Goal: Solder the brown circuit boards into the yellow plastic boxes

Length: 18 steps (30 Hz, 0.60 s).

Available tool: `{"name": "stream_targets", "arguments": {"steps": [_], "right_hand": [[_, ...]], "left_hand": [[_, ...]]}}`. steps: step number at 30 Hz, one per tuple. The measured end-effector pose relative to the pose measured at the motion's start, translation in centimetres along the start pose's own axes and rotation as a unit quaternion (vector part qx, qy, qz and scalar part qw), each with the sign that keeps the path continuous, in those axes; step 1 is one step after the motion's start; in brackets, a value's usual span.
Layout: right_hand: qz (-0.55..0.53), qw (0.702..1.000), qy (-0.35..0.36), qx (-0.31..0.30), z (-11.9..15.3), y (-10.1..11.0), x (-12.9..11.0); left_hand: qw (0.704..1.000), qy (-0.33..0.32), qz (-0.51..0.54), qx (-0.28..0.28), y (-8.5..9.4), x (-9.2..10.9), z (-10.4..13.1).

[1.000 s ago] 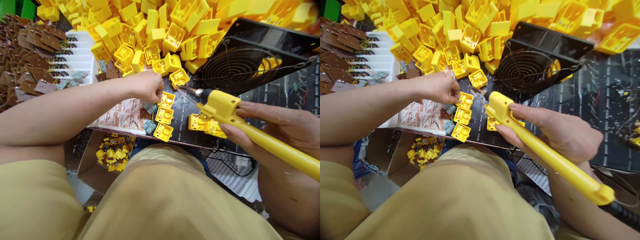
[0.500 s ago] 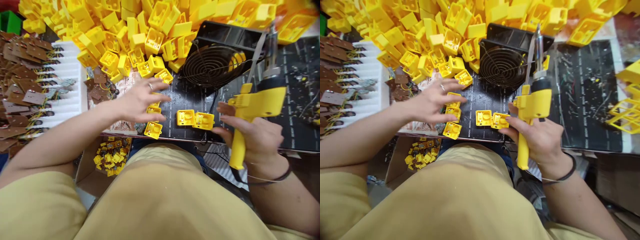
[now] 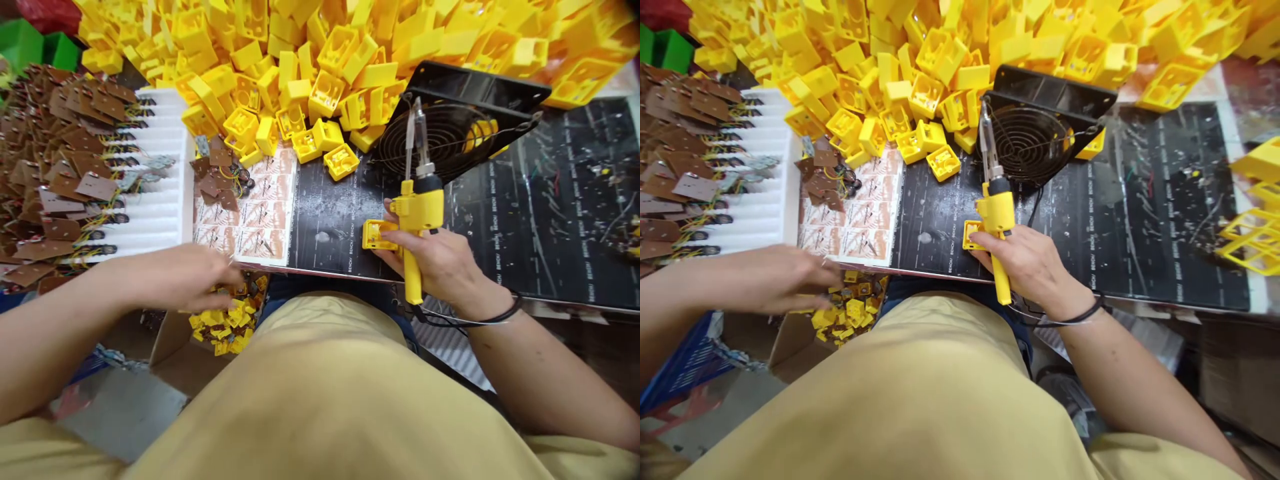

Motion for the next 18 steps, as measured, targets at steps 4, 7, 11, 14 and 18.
{"name": "stream_targets", "arguments": {"steps": [4,7,11,14,18], "right_hand": [[0.024,0.998,-0.038,0.033,-1.6,-1.6,-0.7],[0.005,0.998,-0.049,0.032,-1.8,-2.0,-0.9],[-0.05,0.998,-0.049,0.005,-0.3,-0.4,-0.4],[-0.072,0.996,-0.052,-0.018,1.2,0.6,0.0],[-0.076,0.995,-0.068,-0.012,1.6,-0.4,-0.2]], "left_hand": [[0.98,0.073,-0.017,0.185,2.4,1.5,-10.4],[0.964,0.037,-0.013,0.262,3.2,2.2,-17.7],[0.974,0.015,-0.058,0.217,2.2,2.2,-19.0],[0.975,0.013,-0.104,0.196,1.2,2.5,-14.9],[0.979,0.03,-0.107,0.173,0.1,3.7,-11.1]]}}
Point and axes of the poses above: each hand's wrist, its own z-axis away from the middle knuckle, its own y-axis out of the back of the hand, x = y × z, the point moved 2 cm from there along -z, towards the middle knuckle, and after that the axes turned 12 degrees about y, right-handed, at the moved point
